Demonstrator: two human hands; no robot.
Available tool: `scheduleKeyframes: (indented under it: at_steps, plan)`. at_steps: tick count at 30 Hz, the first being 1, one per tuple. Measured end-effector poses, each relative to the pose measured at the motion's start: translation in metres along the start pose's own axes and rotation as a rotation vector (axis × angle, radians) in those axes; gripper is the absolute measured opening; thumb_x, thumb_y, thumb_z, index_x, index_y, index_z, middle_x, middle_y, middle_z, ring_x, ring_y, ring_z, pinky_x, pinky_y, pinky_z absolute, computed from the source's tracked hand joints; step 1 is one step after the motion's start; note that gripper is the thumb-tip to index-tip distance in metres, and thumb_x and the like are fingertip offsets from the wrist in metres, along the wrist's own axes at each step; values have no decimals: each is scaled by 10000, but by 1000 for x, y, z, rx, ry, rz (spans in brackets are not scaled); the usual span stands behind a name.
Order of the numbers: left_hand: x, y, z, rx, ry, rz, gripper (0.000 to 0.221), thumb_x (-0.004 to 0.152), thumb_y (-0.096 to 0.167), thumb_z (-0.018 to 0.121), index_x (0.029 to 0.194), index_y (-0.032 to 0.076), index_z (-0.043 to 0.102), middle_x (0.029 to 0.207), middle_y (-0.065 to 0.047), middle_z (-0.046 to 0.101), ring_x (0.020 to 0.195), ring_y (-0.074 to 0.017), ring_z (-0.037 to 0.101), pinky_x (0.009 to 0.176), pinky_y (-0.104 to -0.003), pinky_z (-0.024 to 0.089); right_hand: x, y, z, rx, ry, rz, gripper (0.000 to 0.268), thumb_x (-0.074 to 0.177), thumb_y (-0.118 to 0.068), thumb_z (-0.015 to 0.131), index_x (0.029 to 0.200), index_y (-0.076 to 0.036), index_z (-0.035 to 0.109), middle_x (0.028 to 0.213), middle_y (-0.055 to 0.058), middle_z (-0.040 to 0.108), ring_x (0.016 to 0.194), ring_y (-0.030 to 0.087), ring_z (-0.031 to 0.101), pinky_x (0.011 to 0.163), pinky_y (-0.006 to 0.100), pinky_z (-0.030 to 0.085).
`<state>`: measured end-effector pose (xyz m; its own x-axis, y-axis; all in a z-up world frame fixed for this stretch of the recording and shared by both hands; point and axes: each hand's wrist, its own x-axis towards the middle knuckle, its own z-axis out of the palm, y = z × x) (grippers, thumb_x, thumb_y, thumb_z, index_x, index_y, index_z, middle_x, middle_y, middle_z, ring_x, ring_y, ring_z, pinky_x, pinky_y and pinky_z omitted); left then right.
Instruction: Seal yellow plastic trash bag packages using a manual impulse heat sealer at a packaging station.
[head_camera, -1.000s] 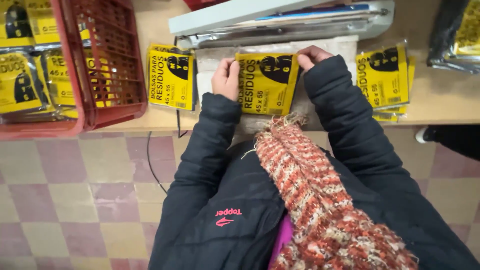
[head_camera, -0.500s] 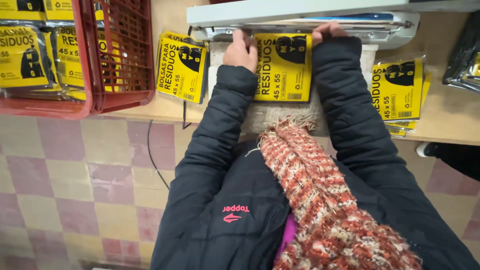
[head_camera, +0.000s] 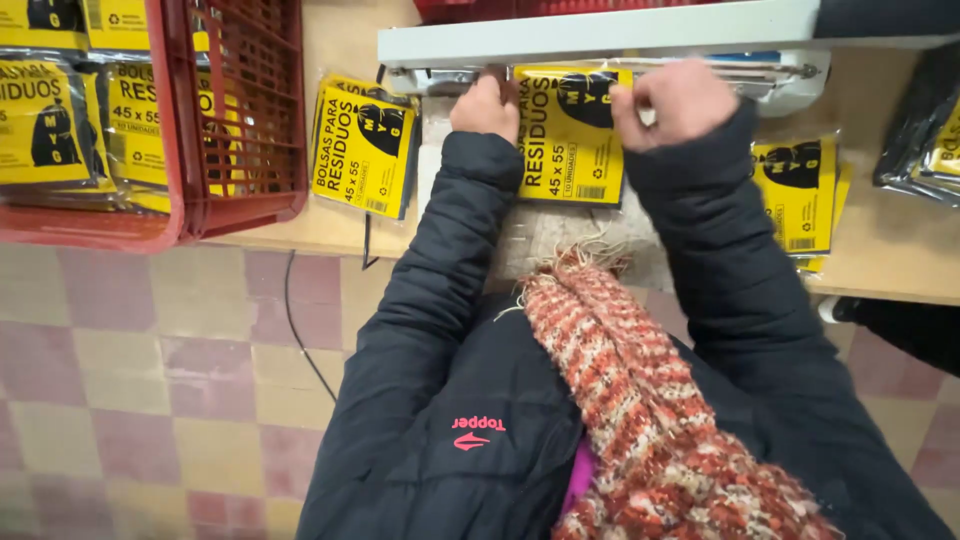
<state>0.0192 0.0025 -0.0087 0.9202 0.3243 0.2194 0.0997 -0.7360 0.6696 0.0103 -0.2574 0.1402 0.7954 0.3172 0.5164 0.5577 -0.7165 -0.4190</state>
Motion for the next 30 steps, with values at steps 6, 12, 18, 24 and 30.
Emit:
scheduleKeyframes:
  at_steps: [6,12,18,24,30]
  plan:
    - [-10,-11,9,130,7,24,175,875,245,714,862,102,614,805,-168,701,770,-423,674,721,-543,533,39,4,18,-82,-257,126,277,1059,-323,728,951,-72,682,794,139,662,704,299,648,675,423,535]
    - [-23,16,-42,-27,-82,-49,225,896,251,717,824,81,589,748,-157,670,757,-402,663,669,-527,502,56,50,72,-125,-500,186,396,1040,-452,703,969,-64,737,817,171,691,711,338,659,678,458,525]
    - [-27,-28,-122,1,62,-75,271,909,247,765,792,84,583,751,-130,656,711,-357,638,652,-480,511,60,52,66,-116,-580,260,515,921,-580,798,910,-67,757,867,184,709,768,356,669,723,463,530]
    - [-31,-166,-162,521,70,5,543,812,208,802,1232,-37,560,1115,-246,633,1031,-453,600,895,-511,498,49,49,74,0,-560,296,500,947,-511,816,996,-23,723,867,167,694,721,308,652,653,417,518]
    - [-4,-204,-161,555,-311,-443,793,710,349,908,1293,-5,506,1210,-235,604,1114,-437,583,957,-504,486,39,61,84,42,-591,406,494,966,-496,813,943,-19,685,844,136,662,707,277,623,646,409,498]
